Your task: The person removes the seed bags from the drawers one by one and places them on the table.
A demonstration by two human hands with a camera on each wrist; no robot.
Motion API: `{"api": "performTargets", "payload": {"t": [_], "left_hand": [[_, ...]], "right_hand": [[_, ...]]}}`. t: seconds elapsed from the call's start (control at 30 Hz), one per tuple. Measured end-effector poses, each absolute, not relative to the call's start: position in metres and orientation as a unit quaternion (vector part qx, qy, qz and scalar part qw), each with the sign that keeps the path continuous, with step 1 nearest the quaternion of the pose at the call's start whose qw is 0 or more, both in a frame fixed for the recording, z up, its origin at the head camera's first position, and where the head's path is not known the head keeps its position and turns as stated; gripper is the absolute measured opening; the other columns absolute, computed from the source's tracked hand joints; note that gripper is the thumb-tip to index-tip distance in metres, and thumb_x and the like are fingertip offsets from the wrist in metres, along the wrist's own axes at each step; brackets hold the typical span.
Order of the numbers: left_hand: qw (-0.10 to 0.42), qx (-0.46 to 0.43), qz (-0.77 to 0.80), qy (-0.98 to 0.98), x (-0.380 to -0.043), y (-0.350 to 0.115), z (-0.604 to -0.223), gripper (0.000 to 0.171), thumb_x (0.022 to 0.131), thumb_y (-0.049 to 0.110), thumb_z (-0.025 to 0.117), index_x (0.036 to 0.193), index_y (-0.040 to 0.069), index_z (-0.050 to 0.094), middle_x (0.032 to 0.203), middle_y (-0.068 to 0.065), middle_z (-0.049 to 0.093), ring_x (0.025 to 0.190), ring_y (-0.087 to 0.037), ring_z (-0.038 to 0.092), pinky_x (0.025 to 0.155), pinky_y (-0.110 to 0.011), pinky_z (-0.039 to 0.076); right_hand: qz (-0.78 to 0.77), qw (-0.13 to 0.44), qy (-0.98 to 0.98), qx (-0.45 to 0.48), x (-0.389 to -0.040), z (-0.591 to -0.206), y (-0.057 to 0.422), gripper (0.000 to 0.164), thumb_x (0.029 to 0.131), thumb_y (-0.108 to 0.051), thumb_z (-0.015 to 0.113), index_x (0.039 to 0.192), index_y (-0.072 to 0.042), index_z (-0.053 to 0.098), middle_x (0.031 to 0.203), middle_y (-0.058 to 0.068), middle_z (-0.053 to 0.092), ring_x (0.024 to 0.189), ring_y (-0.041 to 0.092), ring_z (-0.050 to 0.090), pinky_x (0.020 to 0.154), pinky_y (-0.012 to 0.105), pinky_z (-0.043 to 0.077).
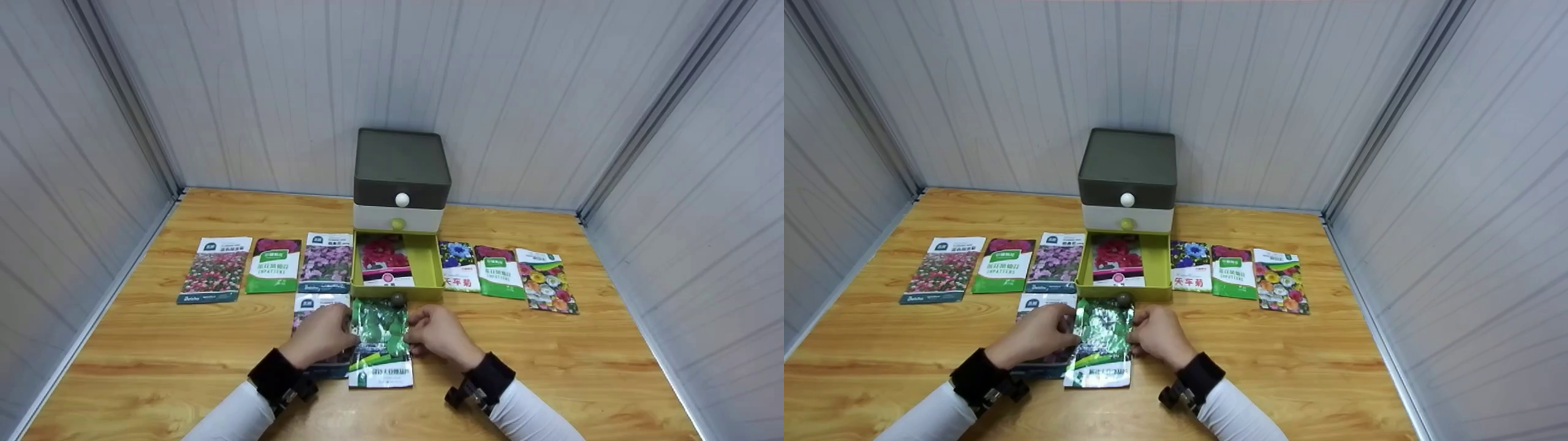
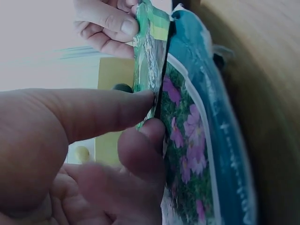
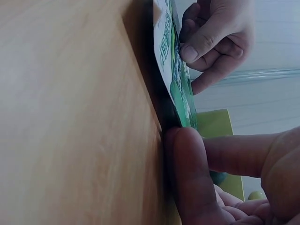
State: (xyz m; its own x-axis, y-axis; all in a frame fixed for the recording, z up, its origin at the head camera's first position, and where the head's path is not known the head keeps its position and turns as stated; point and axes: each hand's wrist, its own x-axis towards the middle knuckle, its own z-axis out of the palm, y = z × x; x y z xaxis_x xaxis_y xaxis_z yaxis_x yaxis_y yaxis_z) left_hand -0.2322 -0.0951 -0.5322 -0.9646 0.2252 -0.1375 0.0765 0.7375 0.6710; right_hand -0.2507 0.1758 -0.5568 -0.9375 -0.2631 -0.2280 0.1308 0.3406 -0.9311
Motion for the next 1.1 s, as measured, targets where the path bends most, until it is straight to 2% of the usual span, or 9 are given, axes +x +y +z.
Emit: {"api": "performTargets", "payload": {"t": [0.33, 0.63, 0.77, 0.9, 1.03, 1.1], "left_hand": [[0.112, 0.072, 0.363, 0.922, -0.234, -0.096, -0.536, 0.026, 0.085, 0.012, 0.089, 0.104, 0.006, 0.073, 0.080, -0.002, 0.065, 0.070, -0.020, 0.061, 0.060, -0.037, 0.049], [0.102, 0.080, 0.369, 0.920, -0.233, -0.097, -0.536, 0.019, 0.084, 0.008, 0.086, 0.097, 0.006, 0.072, 0.076, -0.001, 0.063, 0.066, -0.019, 0.060, 0.059, -0.036, 0.047], [0.091, 0.078, 0.380, 0.917, -0.232, -0.096, -0.533, 0.033, 0.087, 0.008, 0.086, 0.116, -0.003, 0.075, 0.073, 0.000, 0.064, 0.061, -0.017, 0.062, 0.060, -0.036, 0.050], [0.085, 0.077, 0.410, 0.905, -0.233, -0.095, -0.527, 0.048, 0.095, 0.010, 0.083, 0.137, -0.007, 0.069, 0.076, 0.000, 0.068, 0.054, -0.015, 0.062, 0.056, -0.035, 0.054], [0.043, 0.090, 0.438, 0.893, -0.239, -0.092, -0.520, 0.039, 0.101, 0.010, 0.079, 0.135, -0.006, 0.070, 0.080, 0.000, 0.067, 0.060, -0.014, 0.061, 0.058, -0.035, 0.054], [0.015, 0.094, 0.445, 0.890, -0.243, -0.089, -0.516, 0.035, 0.103, 0.010, 0.077, 0.134, -0.005, 0.072, 0.085, -0.001, 0.068, 0.067, -0.014, 0.062, 0.064, -0.036, 0.056]], "right_hand": [[-0.528, 0.145, 0.834, -0.070, -0.249, -0.554, 0.175, 0.025, 0.087, 0.006, 0.085, 0.108, 0.006, 0.071, 0.079, 0.009, 0.075, 0.058, 0.016, 0.070, 0.057, 0.033, 0.064], [-0.511, 0.127, 0.846, -0.085, -0.248, -0.551, 0.179, 0.022, 0.093, -0.002, 0.085, 0.106, 0.002, 0.067, 0.079, 0.009, 0.075, 0.060, 0.019, 0.071, 0.056, 0.034, 0.063], [-0.498, 0.106, 0.857, -0.083, -0.252, -0.544, 0.184, 0.020, 0.097, -0.008, 0.085, 0.105, 0.000, 0.068, 0.082, 0.011, 0.076, 0.062, 0.023, 0.073, 0.056, 0.037, 0.064], [-0.500, 0.080, 0.858, -0.087, -0.258, -0.536, 0.188, 0.020, 0.100, -0.013, 0.084, 0.106, 0.000, 0.070, 0.083, 0.015, 0.076, 0.066, 0.031, 0.076, 0.056, 0.036, 0.062], [-0.518, 0.056, 0.850, -0.076, -0.265, -0.525, 0.187, 0.025, 0.101, -0.013, 0.082, 0.115, 0.004, 0.071, 0.087, 0.019, 0.077, 0.071, 0.037, 0.078, 0.061, 0.042, 0.066], [-0.526, 0.047, 0.847, -0.068, -0.270, -0.519, 0.186, 0.028, 0.101, -0.012, 0.082, 0.120, 0.006, 0.070, 0.091, 0.022, 0.076, 0.073, 0.039, 0.078, 0.066, 0.047, 0.068]]}}
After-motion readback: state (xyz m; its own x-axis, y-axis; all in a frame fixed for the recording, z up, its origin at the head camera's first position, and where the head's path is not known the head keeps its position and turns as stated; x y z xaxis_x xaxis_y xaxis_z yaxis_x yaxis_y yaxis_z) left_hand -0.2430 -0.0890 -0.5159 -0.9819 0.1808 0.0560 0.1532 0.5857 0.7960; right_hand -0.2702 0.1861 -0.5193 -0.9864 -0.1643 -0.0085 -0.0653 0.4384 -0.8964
